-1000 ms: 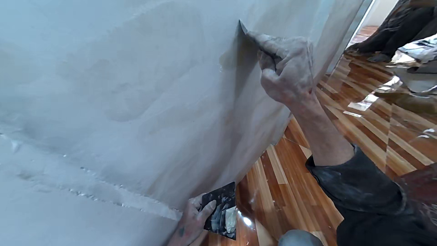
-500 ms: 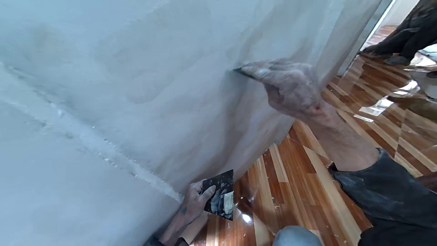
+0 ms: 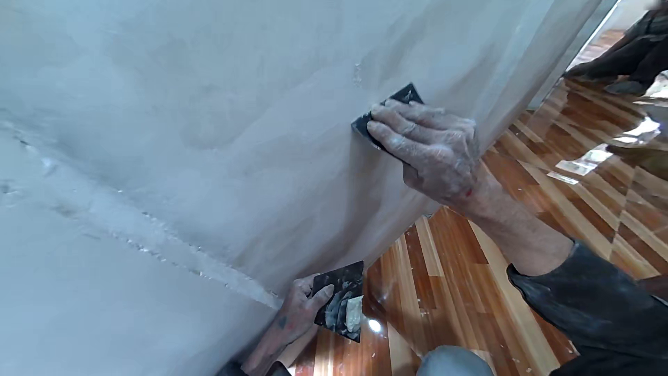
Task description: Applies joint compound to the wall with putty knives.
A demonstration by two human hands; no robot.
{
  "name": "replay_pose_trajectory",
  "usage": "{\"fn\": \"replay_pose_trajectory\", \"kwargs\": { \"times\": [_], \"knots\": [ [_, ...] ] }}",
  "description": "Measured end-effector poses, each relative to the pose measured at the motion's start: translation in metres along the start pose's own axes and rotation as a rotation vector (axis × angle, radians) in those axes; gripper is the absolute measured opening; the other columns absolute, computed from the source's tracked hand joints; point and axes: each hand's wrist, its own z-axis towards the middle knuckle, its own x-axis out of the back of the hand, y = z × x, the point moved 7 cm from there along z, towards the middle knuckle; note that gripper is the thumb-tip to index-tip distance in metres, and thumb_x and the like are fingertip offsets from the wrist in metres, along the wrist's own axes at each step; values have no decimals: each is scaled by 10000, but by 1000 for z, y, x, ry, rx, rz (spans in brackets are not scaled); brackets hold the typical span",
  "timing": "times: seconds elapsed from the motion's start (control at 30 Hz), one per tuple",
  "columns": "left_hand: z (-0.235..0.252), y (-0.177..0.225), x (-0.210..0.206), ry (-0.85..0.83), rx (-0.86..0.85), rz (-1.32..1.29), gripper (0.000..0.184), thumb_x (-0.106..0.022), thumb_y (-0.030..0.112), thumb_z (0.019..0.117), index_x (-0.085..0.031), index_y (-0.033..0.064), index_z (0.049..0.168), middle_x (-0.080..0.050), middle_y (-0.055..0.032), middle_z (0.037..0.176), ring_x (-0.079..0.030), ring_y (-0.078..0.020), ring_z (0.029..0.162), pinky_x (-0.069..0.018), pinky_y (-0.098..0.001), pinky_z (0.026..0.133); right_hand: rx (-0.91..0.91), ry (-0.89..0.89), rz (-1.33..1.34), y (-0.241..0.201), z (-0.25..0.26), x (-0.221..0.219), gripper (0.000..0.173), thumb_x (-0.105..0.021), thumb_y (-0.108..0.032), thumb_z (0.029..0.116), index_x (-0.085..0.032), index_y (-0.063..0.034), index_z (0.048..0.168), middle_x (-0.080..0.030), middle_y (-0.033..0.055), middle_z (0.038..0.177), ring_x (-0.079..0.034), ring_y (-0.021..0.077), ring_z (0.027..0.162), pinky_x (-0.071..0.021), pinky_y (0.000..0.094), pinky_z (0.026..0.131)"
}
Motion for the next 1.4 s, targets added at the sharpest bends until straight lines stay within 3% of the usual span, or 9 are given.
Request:
{"fn": "replay_pose_trajectory", "kwargs": {
  "times": [0.1,0.3,0.5,0.87,0.93,1.0,1.1,1.23,1.4],
  "knots": [
    [0,0,0,29,-6,20,147,-585,113,981,-715,48,1003,-736,10,855,-704,-54,763,-603,-240,736,19,-99,21,-1,-16,8,425,-521,39,918,-713,-74,1280,-675,101,1363,-638,302,1269,-504,458,1070],
    [2,-2,0,46,10,22,153,-585,106,990,-716,33,1021,-744,-17,866,-714,-82,767,-612,-269,750,-16,35,-96,2,26,62,424,-499,25,986,-653,-70,1369,-626,92,1432,-572,295,1341,-456,432,1102],
    [2,-4,-1,7,8,33,160,-588,121,988,-719,34,1016,-742,-20,868,-713,-85,773,-610,-273,754,137,-6,-122,8,51,42,450,-520,40,952,-685,-119,1338,-647,57,1410,-548,314,1360,-417,485,1113],
    [-1,-3,-4,26,29,-40,159,-583,116,995,-713,29,1024,-738,-32,868,-708,-98,762,-607,-284,741,230,-163,-90,-3,23,37,413,-574,39,899,-733,-121,1245,-693,85,1327,-611,367,1259,-455,571,1022],
    [-4,-1,-6,50,15,-130,167,-574,110,999,-706,16,1038,-741,-57,882,-713,-126,767,-612,-307,740,154,-136,3,-9,5,50,427,-539,22,894,-735,-118,1247,-701,78,1314,-625,347,1248,-481,546,1019],
    [-9,7,-11,93,2,-244,187,-552,99,1010,-693,-3,1079,-747,-85,919,-724,-155,800,-622,-339,766,-36,-63,192,-13,-28,60,424,-497,-26,939,-724,-106,1288,-716,50,1294,-670,249,1190,-539,417,1000],
    [-18,35,-30,218,-10,-435,209,-489,70,1044,-642,-22,1154,-745,-106,954,-733,-177,842,-628,-364,789,-439,74,646,-22,-96,44,309,-550,-74,964,-728,-26,1212,-752,39,1005,-680,30,856,-582,218,792],
    [-21,57,-72,331,-49,-655,246,-450,89,1078,-578,-40,1244,-726,-153,1019,-731,-227,911,-622,-418,840,-735,195,989,-56,-162,21,264,-539,-117,1023,-713,58,1116,-765,23,990,-702,-23,900,-591,177,844],
    [-13,54,-112,422,-50,-739,270,-464,88,1078,-546,-52,1294,-708,-188,1069,-725,-259,939,-618,-446,857,-711,237,875,-82,-193,24,354,-506,-182,1051,-700,86,1175,-773,56,1026,-703,-40,939,-570,141,867]
  ]
}}
